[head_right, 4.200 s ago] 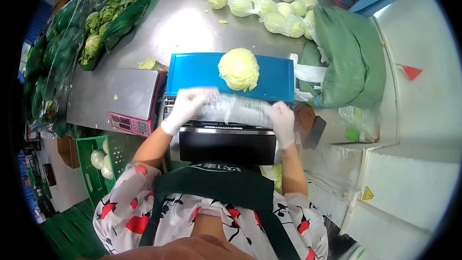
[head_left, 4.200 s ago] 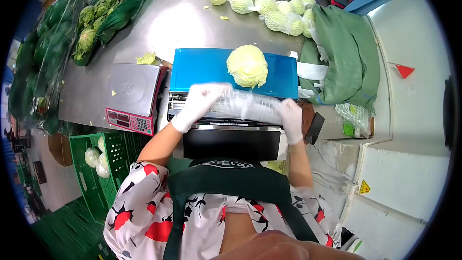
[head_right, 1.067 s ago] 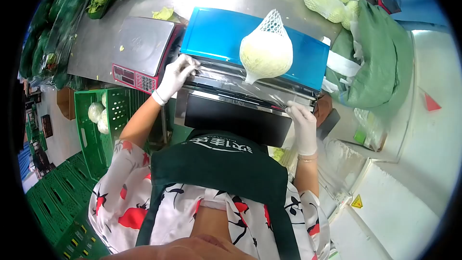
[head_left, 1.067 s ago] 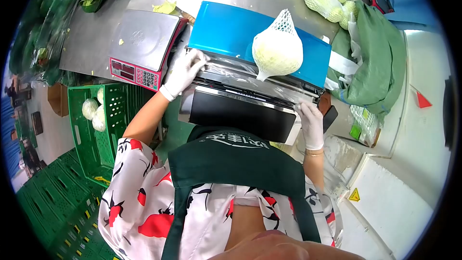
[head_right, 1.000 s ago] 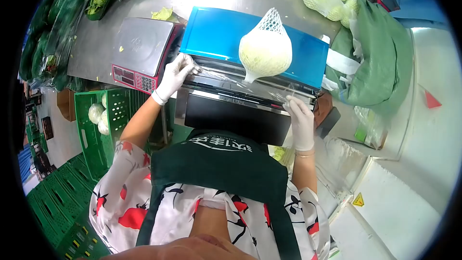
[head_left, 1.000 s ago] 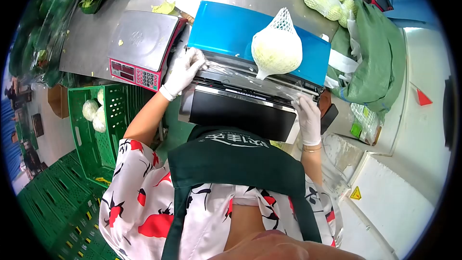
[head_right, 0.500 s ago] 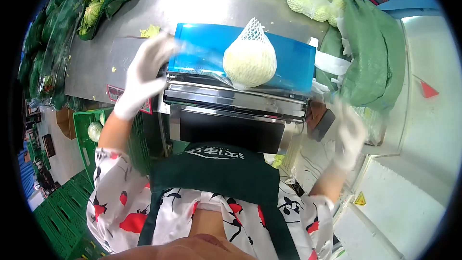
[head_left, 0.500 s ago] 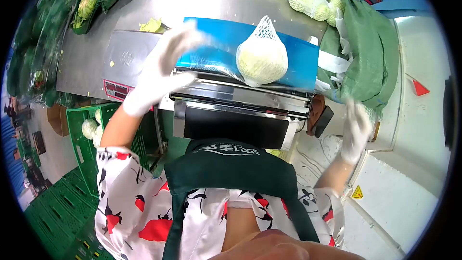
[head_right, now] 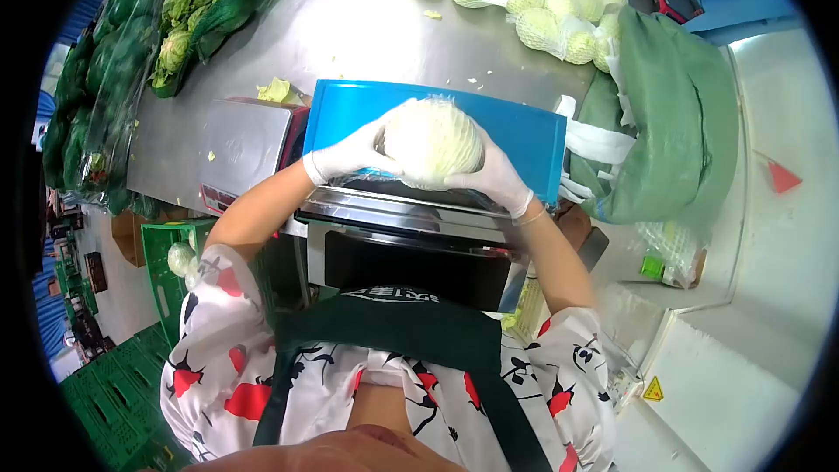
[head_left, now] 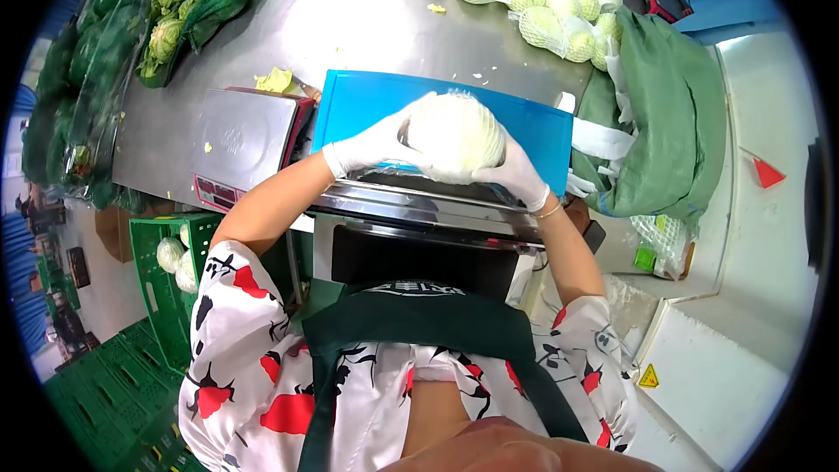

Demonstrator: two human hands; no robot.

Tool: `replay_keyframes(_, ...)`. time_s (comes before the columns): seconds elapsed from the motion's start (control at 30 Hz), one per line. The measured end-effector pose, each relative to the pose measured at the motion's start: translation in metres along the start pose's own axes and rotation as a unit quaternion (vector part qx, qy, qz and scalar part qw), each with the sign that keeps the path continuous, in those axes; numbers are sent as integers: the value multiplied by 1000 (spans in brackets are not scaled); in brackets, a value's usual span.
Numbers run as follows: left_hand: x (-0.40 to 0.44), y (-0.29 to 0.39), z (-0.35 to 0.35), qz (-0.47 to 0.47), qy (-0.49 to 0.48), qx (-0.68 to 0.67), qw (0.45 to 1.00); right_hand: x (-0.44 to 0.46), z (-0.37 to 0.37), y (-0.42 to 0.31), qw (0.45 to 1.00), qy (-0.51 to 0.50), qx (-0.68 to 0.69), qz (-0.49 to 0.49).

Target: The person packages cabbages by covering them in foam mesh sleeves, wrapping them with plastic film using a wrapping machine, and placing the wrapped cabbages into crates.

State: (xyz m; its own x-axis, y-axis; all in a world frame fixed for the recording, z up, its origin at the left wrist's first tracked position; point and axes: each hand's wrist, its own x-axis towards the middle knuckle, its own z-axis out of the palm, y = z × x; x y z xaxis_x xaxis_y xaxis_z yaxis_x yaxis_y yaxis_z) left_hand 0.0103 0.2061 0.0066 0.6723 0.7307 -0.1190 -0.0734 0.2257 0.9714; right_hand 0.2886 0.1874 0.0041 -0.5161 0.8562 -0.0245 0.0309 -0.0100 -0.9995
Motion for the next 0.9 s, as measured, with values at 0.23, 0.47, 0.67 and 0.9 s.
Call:
replay_keyframes(0.23, -97, 20, 67, -221, -36, -186, 957, -109, 60, -68, 949, -46, 123, 286)
replay_keyframes(0.47, -167, -54, 117, -427, -143, -319, 834, -194, 131, -28, 824, 11, 330, 461)
replay_keyframes(0.67, -179, -74, 112, -427, -82, -327, 839, -177, 123, 8, 778, -47, 394, 488)
replay_keyframes(0.9, -237, -58, 131, -208, 81, 123, 967, -263, 150, 14, 960, 154, -101, 212)
